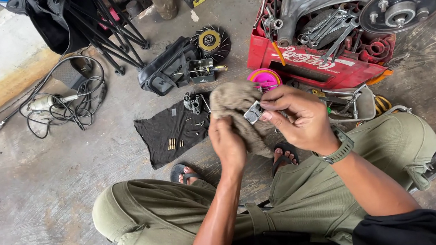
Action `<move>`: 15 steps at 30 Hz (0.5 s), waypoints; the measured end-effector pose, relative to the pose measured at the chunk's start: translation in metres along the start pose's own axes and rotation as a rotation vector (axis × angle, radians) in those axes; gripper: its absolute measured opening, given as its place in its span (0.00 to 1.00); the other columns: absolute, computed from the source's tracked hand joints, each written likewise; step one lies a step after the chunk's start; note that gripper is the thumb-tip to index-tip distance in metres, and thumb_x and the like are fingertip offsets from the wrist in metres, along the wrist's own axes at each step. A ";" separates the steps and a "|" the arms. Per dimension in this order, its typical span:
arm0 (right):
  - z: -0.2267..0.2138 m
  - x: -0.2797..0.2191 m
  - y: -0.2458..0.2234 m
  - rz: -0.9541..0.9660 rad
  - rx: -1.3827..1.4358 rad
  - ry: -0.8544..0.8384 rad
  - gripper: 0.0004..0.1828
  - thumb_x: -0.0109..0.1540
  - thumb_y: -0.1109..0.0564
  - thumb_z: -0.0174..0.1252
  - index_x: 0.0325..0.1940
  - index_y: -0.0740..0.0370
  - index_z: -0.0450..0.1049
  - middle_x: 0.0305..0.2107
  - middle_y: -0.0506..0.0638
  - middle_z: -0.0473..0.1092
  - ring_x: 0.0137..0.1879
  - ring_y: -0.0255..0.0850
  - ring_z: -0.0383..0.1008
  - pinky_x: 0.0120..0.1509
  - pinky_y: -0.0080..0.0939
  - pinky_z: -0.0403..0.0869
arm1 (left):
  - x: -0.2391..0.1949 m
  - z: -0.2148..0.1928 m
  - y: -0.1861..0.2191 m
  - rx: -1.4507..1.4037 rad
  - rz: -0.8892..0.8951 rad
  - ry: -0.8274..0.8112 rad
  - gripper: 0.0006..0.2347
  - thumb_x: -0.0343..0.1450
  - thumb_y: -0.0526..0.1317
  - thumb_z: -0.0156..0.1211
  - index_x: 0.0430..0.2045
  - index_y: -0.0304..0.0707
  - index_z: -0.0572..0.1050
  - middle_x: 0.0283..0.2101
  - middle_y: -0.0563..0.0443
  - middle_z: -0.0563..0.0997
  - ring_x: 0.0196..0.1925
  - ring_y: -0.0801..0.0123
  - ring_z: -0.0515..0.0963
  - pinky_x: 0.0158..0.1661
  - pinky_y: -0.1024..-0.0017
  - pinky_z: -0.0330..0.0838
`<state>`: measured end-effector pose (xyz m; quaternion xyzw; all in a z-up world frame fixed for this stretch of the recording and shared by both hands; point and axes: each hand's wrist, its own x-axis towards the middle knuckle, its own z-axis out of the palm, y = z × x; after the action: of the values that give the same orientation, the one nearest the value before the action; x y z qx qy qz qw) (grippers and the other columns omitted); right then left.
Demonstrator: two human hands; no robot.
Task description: The person sits cross-legged on the floor and assembles a mechanical part, likely a brake caliper. They insert small metal pins and a rectangular metal piece into the component, wipe it with a cloth, and use a yellow screwdriver to tighten screws.
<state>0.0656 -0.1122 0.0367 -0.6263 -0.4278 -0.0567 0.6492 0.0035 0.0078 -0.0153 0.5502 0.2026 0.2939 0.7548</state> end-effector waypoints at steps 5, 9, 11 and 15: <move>-0.005 -0.007 0.007 0.108 0.090 0.001 0.09 0.56 0.72 0.54 0.40 0.76 0.70 0.31 0.63 0.70 0.30 0.38 0.72 0.32 0.38 0.73 | -0.004 -0.009 -0.001 -0.014 0.071 -0.080 0.14 0.68 0.40 0.45 0.45 0.36 0.69 0.35 0.49 0.73 0.39 0.73 0.68 0.42 0.70 0.66; -0.003 -0.004 0.005 0.044 0.008 -0.011 0.15 0.54 0.69 0.58 0.44 0.75 0.67 0.33 0.60 0.70 0.36 0.43 0.71 0.40 0.41 0.72 | -0.009 -0.007 -0.016 -0.127 0.008 -0.256 0.13 0.69 0.35 0.49 0.47 0.32 0.68 0.36 0.42 0.75 0.38 0.67 0.73 0.42 0.65 0.70; -0.005 0.000 0.002 -0.017 -0.092 -0.041 0.15 0.53 0.67 0.60 0.43 0.73 0.68 0.33 0.59 0.69 0.38 0.46 0.70 0.41 0.43 0.71 | -0.010 -0.002 -0.013 -0.242 -0.096 -0.261 0.11 0.69 0.34 0.48 0.45 0.31 0.68 0.34 0.45 0.76 0.36 0.69 0.75 0.40 0.67 0.72; -0.008 -0.005 0.014 0.169 -0.104 -0.121 0.22 0.56 0.57 0.59 0.50 0.71 0.65 0.38 0.59 0.65 0.40 0.44 0.64 0.40 0.45 0.69 | -0.008 -0.005 -0.037 -0.745 -0.540 -0.146 0.09 0.65 0.34 0.52 0.35 0.27 0.70 0.26 0.38 0.77 0.28 0.60 0.80 0.32 0.66 0.75</move>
<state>0.0746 -0.1188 0.0240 -0.6953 -0.4085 0.0142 0.5911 0.0023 -0.0026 -0.0518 0.1887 0.1654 0.1001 0.9628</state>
